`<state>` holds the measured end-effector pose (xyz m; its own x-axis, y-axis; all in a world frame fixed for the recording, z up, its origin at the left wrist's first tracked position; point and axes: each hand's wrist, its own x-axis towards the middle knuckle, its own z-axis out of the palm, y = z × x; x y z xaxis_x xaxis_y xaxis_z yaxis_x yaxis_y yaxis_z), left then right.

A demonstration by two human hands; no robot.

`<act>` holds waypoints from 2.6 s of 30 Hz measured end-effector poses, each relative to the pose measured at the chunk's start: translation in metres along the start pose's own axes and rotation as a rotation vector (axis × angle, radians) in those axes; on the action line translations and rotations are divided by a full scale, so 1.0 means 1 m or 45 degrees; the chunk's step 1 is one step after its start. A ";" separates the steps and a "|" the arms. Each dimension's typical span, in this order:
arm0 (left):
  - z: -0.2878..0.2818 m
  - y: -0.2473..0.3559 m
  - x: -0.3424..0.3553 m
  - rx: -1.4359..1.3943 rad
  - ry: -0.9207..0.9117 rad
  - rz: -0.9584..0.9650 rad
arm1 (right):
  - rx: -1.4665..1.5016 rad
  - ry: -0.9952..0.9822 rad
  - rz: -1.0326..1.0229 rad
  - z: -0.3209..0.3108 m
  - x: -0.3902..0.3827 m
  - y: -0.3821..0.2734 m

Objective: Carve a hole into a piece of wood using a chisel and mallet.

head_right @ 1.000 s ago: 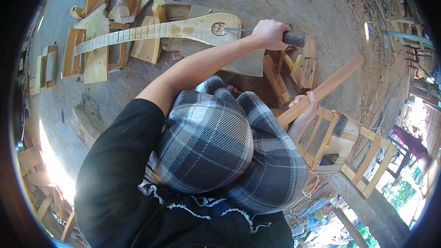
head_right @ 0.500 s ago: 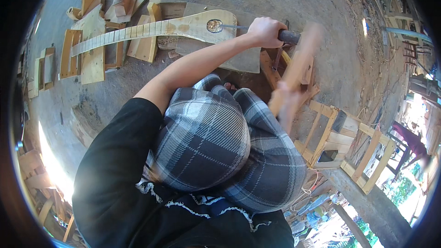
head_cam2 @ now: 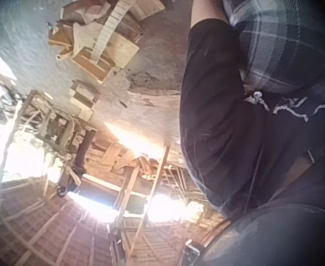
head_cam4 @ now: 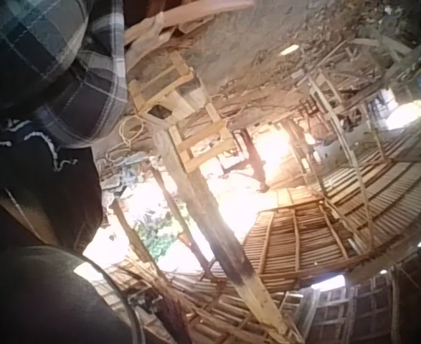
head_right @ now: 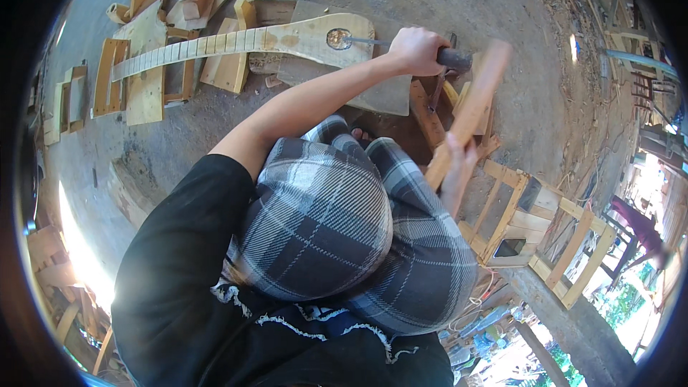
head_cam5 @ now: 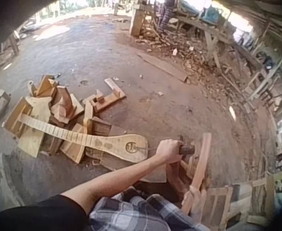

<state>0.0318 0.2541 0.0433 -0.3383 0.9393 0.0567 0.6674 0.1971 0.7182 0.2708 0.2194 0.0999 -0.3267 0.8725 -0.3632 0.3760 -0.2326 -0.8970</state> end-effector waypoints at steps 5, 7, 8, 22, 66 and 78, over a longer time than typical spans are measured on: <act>-0.004 0.003 0.001 -0.021 0.075 0.009 | 0.478 0.177 -0.139 -0.010 0.007 -0.003; -0.003 0.005 0.001 -0.024 0.081 0.015 | -0.010 -0.090 0.067 -0.010 0.007 0.001; -0.001 0.002 -0.001 0.006 0.053 0.010 | 0.140 -0.184 0.168 0.007 -0.004 -0.004; -0.018 0.023 -0.018 0.001 0.023 0.196 | 0.235 -0.034 0.034 0.003 -0.018 -0.017; -0.005 0.008 0.002 -0.038 -0.059 0.075 | 0.204 0.135 -0.113 -0.025 -0.006 0.006; -0.007 0.009 0.001 -0.048 -0.056 0.088 | 0.313 0.113 -0.099 -0.028 -0.006 0.003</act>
<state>0.0327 0.2546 0.0543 -0.2623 0.9619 0.0771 0.6624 0.1214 0.7392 0.2982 0.2253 0.1065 -0.2652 0.9235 -0.2772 0.1278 -0.2513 -0.9594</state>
